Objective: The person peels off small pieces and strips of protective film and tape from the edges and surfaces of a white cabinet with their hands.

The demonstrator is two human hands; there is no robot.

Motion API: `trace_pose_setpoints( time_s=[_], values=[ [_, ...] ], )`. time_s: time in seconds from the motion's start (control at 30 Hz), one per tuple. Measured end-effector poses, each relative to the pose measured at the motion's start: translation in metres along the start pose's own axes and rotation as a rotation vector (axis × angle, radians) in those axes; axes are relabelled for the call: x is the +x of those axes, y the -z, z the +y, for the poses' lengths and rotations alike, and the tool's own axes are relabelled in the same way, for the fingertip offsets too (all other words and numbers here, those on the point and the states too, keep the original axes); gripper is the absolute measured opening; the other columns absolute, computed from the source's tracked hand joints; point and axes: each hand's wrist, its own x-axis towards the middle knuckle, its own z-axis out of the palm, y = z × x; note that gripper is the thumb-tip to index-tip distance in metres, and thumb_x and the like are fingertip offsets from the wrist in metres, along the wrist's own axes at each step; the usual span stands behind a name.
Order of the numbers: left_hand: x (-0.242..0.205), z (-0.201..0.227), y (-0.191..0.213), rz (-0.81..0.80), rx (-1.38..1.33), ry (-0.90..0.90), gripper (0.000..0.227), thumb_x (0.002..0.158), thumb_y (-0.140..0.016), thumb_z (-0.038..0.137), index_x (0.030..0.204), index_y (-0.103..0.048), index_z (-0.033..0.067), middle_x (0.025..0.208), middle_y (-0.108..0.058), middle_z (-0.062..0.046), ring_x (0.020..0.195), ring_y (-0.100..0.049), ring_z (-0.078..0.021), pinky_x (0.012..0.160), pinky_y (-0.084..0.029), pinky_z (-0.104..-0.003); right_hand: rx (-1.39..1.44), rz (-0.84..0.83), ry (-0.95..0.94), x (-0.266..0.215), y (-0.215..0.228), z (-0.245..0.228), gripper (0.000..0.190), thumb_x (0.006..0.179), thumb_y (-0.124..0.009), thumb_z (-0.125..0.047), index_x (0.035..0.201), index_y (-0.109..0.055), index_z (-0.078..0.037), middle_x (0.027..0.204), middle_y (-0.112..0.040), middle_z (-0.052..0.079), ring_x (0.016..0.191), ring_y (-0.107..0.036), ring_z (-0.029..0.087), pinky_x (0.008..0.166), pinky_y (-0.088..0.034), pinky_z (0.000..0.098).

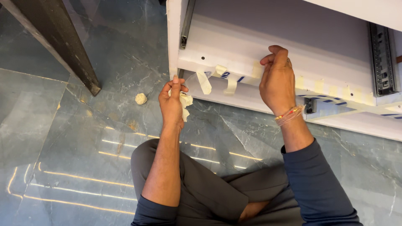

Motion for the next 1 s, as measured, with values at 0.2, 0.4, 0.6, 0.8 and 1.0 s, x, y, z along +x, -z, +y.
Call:
trace_pose_setpoints(
  time_s=[0.2, 0.4, 0.6, 0.8, 1.0],
  values=[
    [0.0, -0.003, 0.0, -0.01, -0.025, 0.003, 0.036, 0.099, -0.066, 0.041, 0.1, -0.07, 0.0054, 0.078, -0.062, 0.0, 0.069, -0.054, -0.008, 0.062, -0.044, -0.024, 0.1, -0.059, -0.102, 0.008, 0.004, 0.004, 0.029, 0.1, -0.049, 0.014, 0.128, -0.048, 0.009, 0.099, -0.071, 0.017, 0.087, -0.072, 0.028, 0.074, -0.058, 0.0357],
    [-0.001, -0.004, 0.002, -0.007, 0.001, -0.015, 0.036, 0.1, -0.065, 0.04, 0.101, -0.071, 0.0051, 0.079, -0.062, 0.0, 0.07, -0.055, -0.0077, 0.064, -0.044, -0.023, 0.256, -0.143, -0.231, 0.007, 0.009, -0.002, 0.025, 0.1, -0.058, 0.008, 0.125, -0.054, 0.007, 0.098, -0.073, 0.014, 0.086, -0.072, 0.025, 0.074, -0.057, 0.0315],
    [0.001, -0.003, 0.002, -0.011, -0.022, 0.013, 0.036, 0.099, -0.066, 0.041, 0.101, -0.07, 0.0058, 0.078, -0.063, 0.0, 0.07, -0.055, -0.0086, 0.064, -0.045, -0.025, -0.1, 0.025, -0.078, 0.007, -0.007, -0.003, 0.006, 0.091, -0.074, 0.003, 0.094, -0.069, 0.001, 0.098, -0.066, 0.017, 0.088, -0.066, 0.03, 0.075, -0.056, 0.0394],
    [0.0, -0.002, 0.001, -0.008, -0.03, 0.0, 0.036, 0.099, -0.066, 0.041, 0.101, -0.07, 0.0054, 0.079, -0.062, 0.0, 0.071, -0.055, -0.0084, 0.066, -0.045, -0.024, -0.051, -0.01, -0.015, -0.002, -0.005, 0.003, 0.008, 0.098, -0.068, 0.007, 0.103, -0.065, 0.001, 0.109, -0.062, 0.019, 0.098, -0.061, 0.033, 0.085, -0.053, 0.0429],
    [0.0, -0.004, 0.002, -0.01, 0.018, -0.007, 0.036, 0.099, -0.065, 0.041, 0.101, -0.07, 0.006, 0.079, -0.063, 0.0, 0.072, -0.055, -0.0084, 0.067, -0.044, -0.024, 0.06, 0.003, -0.066, 0.001, 0.003, -0.011, 0.014, 0.092, -0.074, 0.0, 0.102, -0.064, -0.001, 0.105, -0.064, 0.015, 0.091, -0.062, 0.031, 0.078, -0.052, 0.0407]
  ],
)
